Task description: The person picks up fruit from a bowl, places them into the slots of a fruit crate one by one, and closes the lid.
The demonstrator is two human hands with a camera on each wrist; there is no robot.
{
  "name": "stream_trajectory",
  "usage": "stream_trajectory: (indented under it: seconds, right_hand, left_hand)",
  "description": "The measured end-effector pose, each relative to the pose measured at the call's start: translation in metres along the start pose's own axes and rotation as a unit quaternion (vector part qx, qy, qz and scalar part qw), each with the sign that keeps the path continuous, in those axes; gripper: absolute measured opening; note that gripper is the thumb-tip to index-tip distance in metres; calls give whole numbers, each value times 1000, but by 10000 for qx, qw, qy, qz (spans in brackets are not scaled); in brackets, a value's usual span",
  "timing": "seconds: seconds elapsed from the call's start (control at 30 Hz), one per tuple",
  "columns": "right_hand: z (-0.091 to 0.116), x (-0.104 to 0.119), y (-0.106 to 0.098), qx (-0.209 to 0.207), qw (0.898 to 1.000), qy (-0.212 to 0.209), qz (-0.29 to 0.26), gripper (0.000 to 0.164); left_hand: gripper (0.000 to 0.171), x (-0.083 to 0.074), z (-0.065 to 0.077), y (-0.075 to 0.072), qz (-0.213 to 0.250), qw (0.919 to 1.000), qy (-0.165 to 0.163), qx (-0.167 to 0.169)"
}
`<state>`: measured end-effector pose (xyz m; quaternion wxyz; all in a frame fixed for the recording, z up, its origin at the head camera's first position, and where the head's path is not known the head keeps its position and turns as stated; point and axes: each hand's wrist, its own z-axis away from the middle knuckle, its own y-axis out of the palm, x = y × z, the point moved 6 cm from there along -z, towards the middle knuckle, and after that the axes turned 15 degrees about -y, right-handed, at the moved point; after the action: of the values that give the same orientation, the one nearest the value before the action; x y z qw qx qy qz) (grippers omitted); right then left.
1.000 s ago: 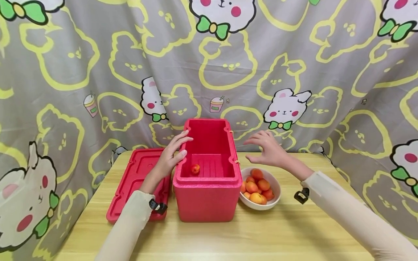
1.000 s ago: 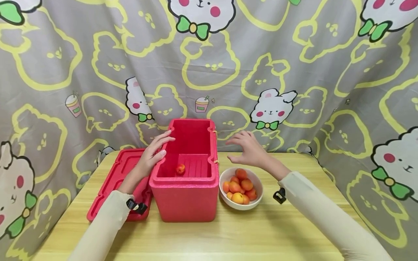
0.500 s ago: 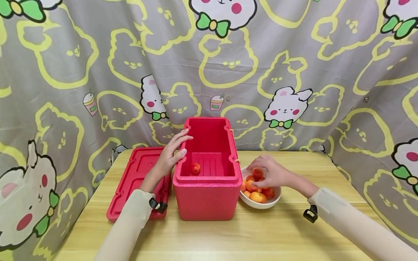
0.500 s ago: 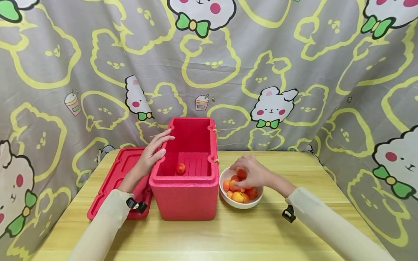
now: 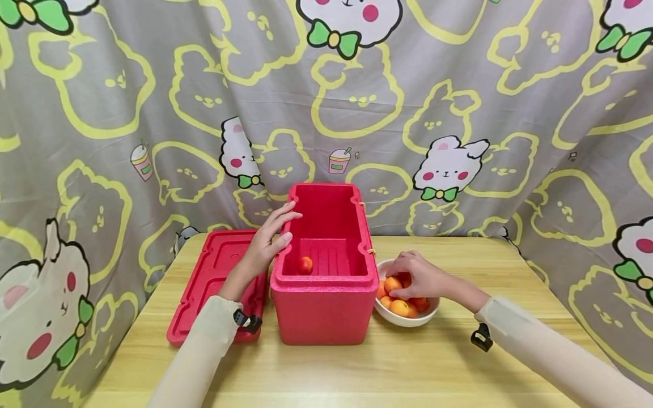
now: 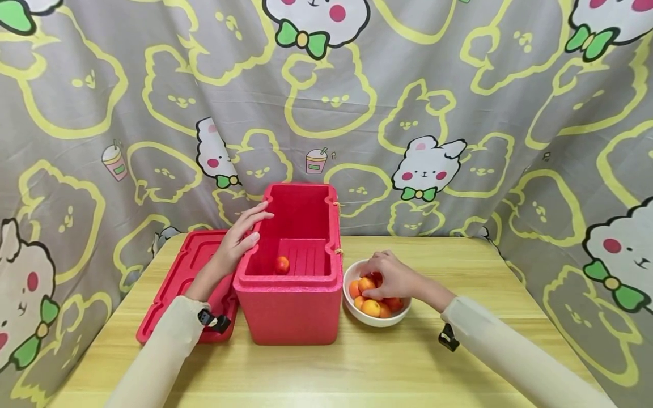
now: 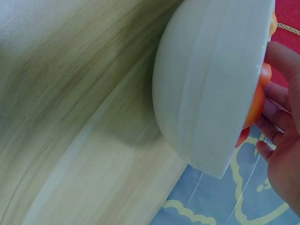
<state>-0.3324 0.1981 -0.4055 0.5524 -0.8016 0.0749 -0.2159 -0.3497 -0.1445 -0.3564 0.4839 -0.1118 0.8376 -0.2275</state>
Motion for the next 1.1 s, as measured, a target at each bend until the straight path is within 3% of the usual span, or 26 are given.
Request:
stream_trajectory:
  seconds: [0.17,0.37,0.57,1.1]
  right_hand:
    - [0,0,-1,-243,9994,-168,201,42]
    - [-4,2,-10,-701,9955,-341,535,34]
    - [-9,1,-26,-1303,9883,-413,683,33]
    - [-23,0,-78,-2224,9686,-379,1046,37]
  left_hand:
    - [51,0,0,0,-13,10000,-2,-8]
    - [51,0,0,1,11,10000,18,-2]
    - [52,0,0,1,17,10000,-17,6]
    - [50,0,1,-1,5,10000,-15,-6]
